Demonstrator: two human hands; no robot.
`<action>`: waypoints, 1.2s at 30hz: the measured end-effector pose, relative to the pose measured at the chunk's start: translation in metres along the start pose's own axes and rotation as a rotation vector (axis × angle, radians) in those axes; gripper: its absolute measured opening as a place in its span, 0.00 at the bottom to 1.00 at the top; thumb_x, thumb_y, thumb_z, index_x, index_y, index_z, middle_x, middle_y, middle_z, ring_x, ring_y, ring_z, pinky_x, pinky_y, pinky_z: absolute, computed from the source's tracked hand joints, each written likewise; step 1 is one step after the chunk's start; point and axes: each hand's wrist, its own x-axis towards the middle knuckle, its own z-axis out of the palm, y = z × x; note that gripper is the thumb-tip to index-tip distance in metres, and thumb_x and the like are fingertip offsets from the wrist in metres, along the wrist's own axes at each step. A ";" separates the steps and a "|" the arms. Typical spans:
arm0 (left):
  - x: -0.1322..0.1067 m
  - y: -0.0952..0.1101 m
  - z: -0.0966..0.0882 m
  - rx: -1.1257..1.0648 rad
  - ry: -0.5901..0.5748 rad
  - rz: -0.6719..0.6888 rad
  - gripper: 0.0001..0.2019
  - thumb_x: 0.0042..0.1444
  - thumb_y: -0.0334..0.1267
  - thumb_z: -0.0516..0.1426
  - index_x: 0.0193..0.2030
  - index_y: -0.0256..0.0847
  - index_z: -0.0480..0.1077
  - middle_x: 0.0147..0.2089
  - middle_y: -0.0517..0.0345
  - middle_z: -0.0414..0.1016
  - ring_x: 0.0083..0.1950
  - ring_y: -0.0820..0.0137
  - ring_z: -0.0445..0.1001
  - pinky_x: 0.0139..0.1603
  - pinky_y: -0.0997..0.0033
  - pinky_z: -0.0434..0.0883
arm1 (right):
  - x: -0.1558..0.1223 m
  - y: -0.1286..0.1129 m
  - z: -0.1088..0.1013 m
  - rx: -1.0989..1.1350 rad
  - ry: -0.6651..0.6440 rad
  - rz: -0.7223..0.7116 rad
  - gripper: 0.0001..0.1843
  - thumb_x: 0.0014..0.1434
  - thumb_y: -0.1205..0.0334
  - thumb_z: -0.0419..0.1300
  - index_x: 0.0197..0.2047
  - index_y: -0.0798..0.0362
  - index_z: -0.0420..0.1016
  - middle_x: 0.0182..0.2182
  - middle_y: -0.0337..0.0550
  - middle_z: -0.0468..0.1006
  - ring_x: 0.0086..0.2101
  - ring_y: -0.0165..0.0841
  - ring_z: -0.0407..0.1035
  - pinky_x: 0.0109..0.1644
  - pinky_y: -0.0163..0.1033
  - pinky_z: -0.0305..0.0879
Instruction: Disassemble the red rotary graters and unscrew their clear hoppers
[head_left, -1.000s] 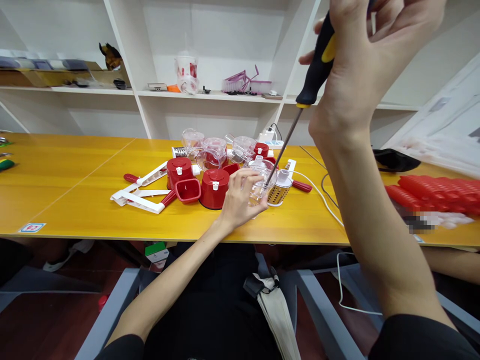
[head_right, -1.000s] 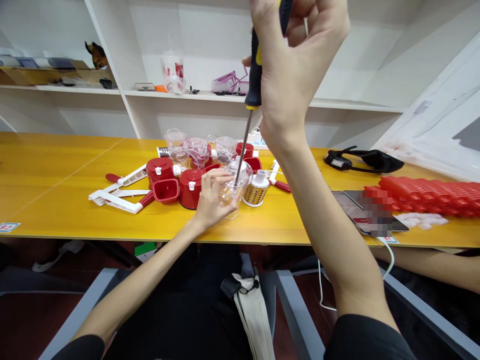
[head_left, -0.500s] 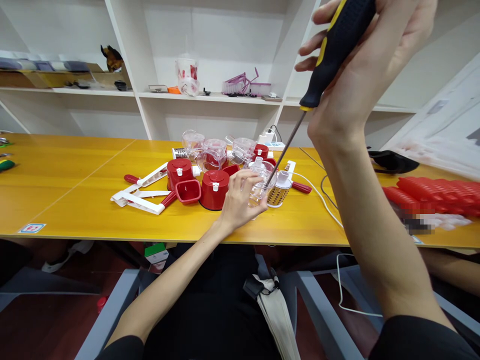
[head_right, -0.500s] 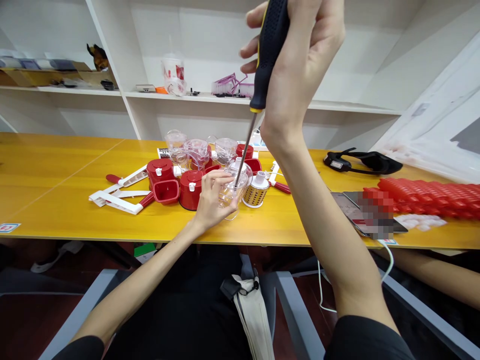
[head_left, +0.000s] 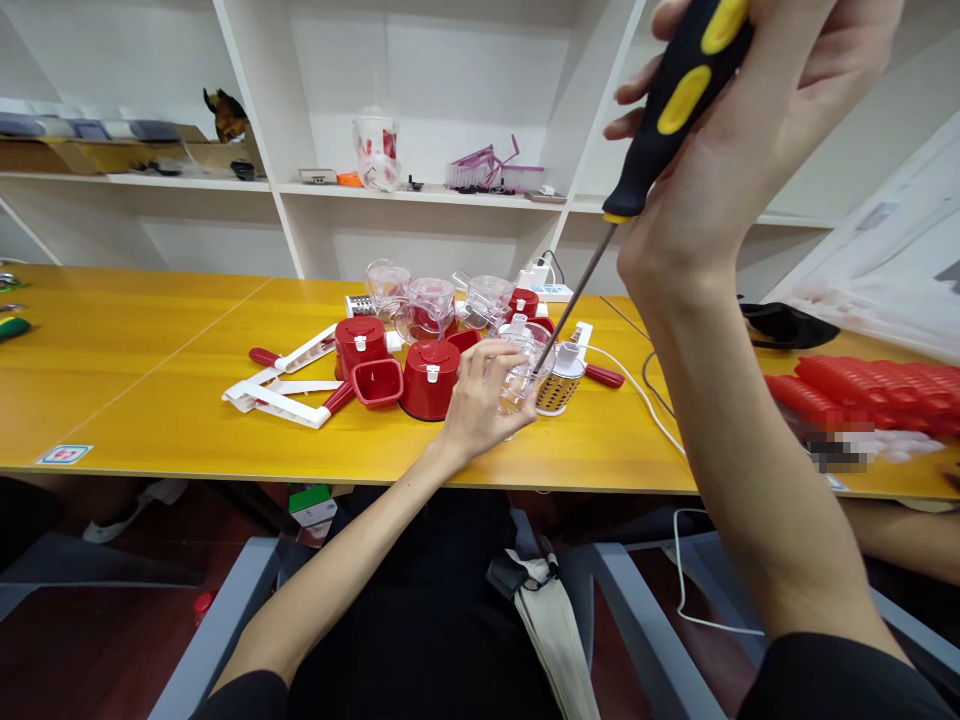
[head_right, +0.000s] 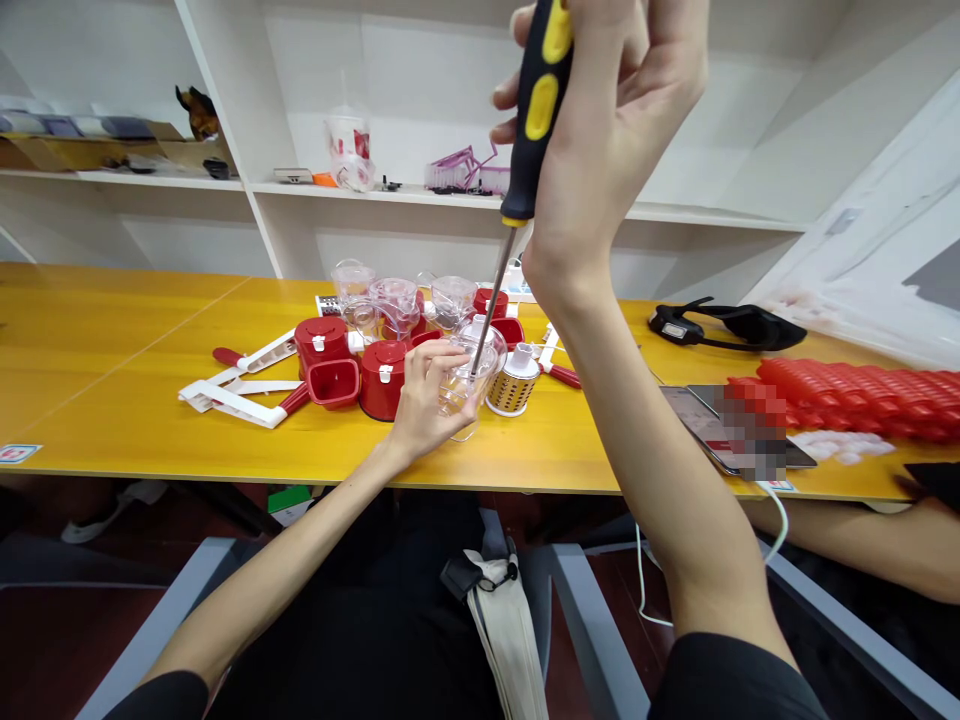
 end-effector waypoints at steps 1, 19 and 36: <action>0.000 0.000 0.000 0.001 -0.002 0.000 0.20 0.57 0.37 0.62 0.55 0.43 0.64 0.53 0.50 0.70 0.60 0.60 0.68 0.62 0.55 0.70 | 0.000 -0.001 0.000 0.008 0.002 0.010 0.07 0.65 0.55 0.51 0.43 0.49 0.64 0.29 0.34 0.69 0.33 0.22 0.74 0.26 0.28 0.66; -0.002 -0.001 -0.001 0.024 -0.052 -0.027 0.20 0.57 0.38 0.61 0.55 0.43 0.63 0.55 0.49 0.70 0.61 0.59 0.67 0.64 0.53 0.69 | 0.008 0.011 0.003 0.020 -0.013 0.016 0.09 0.67 0.55 0.47 0.47 0.48 0.60 0.24 0.26 0.69 0.21 0.17 0.68 0.24 0.24 0.62; -0.001 0.000 0.000 0.000 -0.004 -0.008 0.20 0.56 0.37 0.62 0.55 0.44 0.64 0.54 0.51 0.71 0.61 0.59 0.68 0.62 0.53 0.70 | 0.006 0.002 0.000 0.000 -0.016 -0.068 0.13 0.55 0.54 0.64 0.43 0.47 0.72 0.36 0.26 0.76 0.25 0.13 0.65 0.29 0.26 0.67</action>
